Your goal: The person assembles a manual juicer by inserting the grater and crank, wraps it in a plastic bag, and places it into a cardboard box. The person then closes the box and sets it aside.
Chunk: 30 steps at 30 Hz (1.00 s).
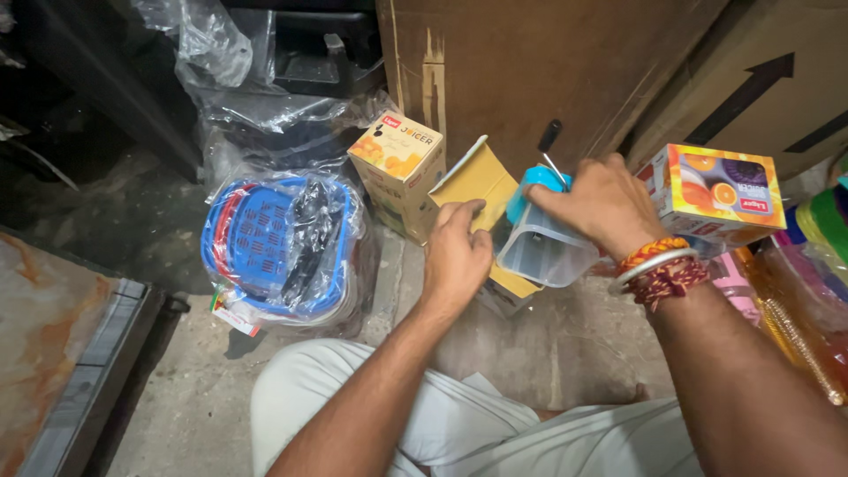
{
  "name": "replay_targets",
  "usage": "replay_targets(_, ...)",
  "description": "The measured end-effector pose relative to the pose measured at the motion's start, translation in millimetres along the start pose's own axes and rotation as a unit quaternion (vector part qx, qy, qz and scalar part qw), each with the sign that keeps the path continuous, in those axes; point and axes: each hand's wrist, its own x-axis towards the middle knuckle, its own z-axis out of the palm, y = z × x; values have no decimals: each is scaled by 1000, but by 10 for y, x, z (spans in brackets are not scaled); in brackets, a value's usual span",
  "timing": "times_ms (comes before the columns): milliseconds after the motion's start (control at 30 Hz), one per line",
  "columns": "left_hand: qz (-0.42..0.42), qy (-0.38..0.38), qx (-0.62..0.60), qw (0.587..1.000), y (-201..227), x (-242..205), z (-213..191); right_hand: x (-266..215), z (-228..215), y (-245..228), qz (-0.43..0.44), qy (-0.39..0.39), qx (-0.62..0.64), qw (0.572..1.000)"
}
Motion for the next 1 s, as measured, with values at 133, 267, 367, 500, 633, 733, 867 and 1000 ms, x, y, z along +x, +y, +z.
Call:
replay_targets(133,22,-5,-36,999,13,-53,-45,-23,53,3,14,23,22,999)
replay_targets(267,30,-75,-61,995,35,-82,-76,-5,132,57,28,46,21,998)
replay_targets(367,47,-38,-34,998,60,-107,-98,25,208,108,6,60,32,998)
replay_targets(500,52,17,34,998,101,-77,-118,63,186,236,-136,53,53,988)
replay_targets(633,6,-31,108,994,174,74,-173,62,15,302,-48,-116,118,985)
replay_targets(733,3,-82,175,981,256,154,-201,64,-118,331,-18,-169,152,974)
replay_targets(867,15,-119,272,955,329,203,-175,65,-156,341,-75,-170,88,979)
replay_targets(1000,26,-172,281,944,384,194,-160,8,-66,294,-120,-120,21,985)
